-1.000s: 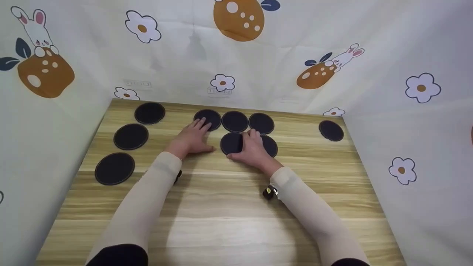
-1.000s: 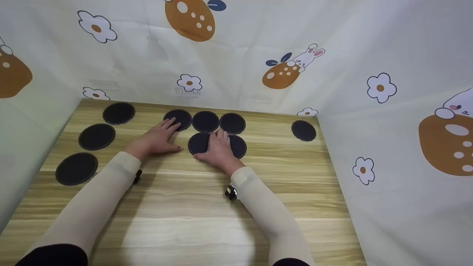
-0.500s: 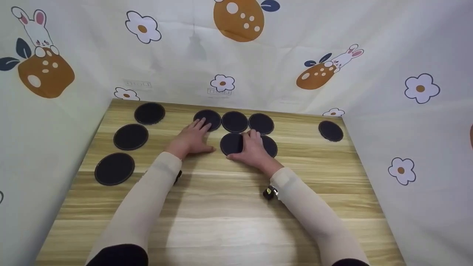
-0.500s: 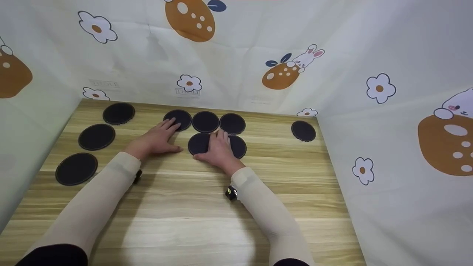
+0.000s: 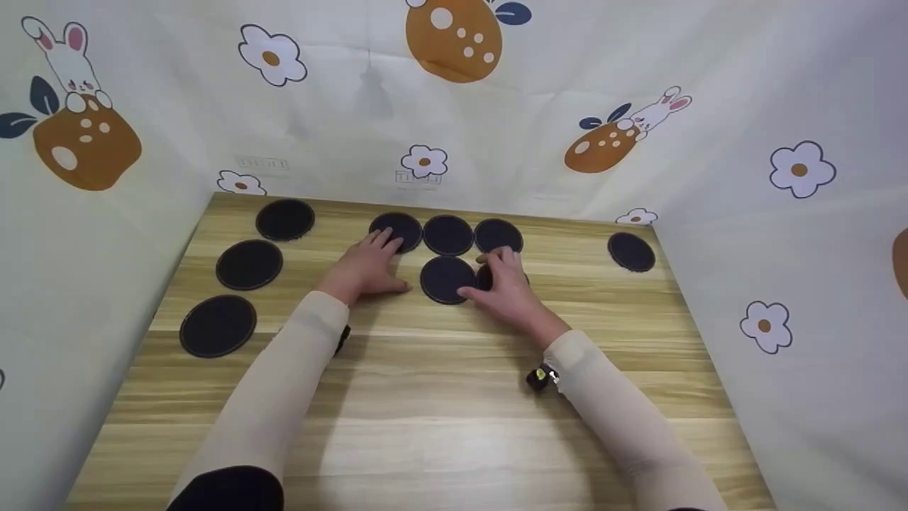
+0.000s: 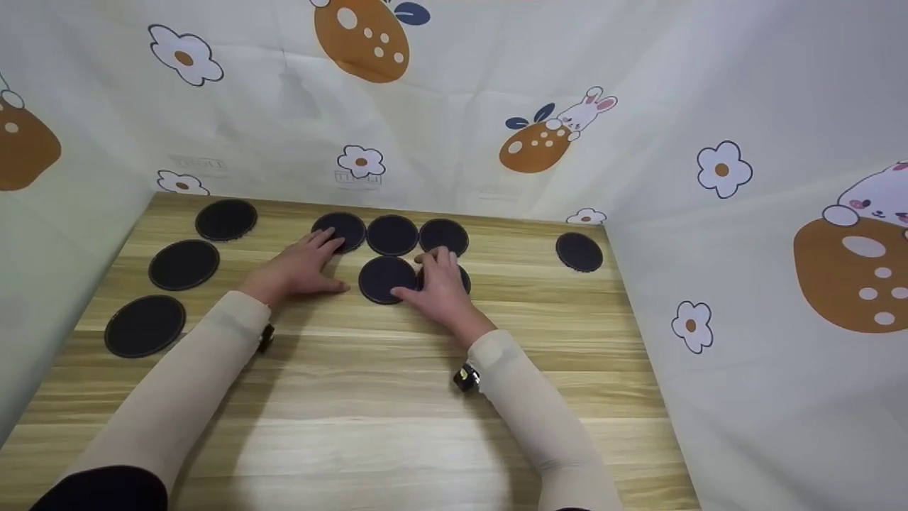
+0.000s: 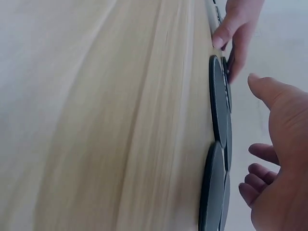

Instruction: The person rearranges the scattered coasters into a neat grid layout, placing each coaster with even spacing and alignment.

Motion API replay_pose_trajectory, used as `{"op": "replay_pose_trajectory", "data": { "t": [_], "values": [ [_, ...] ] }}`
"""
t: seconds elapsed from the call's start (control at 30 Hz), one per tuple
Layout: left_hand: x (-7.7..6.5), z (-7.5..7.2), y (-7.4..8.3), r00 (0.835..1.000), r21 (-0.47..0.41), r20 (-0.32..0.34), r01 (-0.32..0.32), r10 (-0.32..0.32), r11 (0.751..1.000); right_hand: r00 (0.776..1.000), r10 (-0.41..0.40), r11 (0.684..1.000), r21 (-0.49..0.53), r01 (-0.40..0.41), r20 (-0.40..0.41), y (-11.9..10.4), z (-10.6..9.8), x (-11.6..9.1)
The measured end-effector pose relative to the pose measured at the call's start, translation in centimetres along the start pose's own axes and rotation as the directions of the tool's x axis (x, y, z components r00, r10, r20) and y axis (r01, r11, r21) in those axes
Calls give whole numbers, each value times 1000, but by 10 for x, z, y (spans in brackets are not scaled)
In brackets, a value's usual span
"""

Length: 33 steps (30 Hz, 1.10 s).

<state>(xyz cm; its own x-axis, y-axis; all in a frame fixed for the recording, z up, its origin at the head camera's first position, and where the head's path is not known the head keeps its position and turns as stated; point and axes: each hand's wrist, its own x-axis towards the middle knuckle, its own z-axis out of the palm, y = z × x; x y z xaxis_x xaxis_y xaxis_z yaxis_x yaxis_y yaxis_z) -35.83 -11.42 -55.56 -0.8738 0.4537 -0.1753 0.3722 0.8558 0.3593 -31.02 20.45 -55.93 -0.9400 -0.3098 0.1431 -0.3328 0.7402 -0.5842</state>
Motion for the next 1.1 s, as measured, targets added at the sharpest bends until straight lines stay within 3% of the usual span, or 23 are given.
{"op": "replay_pose_trajectory", "data": {
  "t": [0.27,0.6,0.87,1.1],
  "values": [
    [-2,-3,0,1000,-20,-30,-2,2,1000,1000,10,999,54,-9,-29,17,-21,-16],
    [-9,-11,1,995,-38,-93,-28,25,999,1000,-20,999,-50,19,-20,43,-48,-15],
    [-32,-13,0,978,-19,-188,-91,86,996,999,-41,996,-84,41,-6,52,-57,-20],
    [-54,-11,-9,974,-60,-224,-60,45,996,998,-59,995,-85,58,-4,56,-60,-24]
  ]
}}
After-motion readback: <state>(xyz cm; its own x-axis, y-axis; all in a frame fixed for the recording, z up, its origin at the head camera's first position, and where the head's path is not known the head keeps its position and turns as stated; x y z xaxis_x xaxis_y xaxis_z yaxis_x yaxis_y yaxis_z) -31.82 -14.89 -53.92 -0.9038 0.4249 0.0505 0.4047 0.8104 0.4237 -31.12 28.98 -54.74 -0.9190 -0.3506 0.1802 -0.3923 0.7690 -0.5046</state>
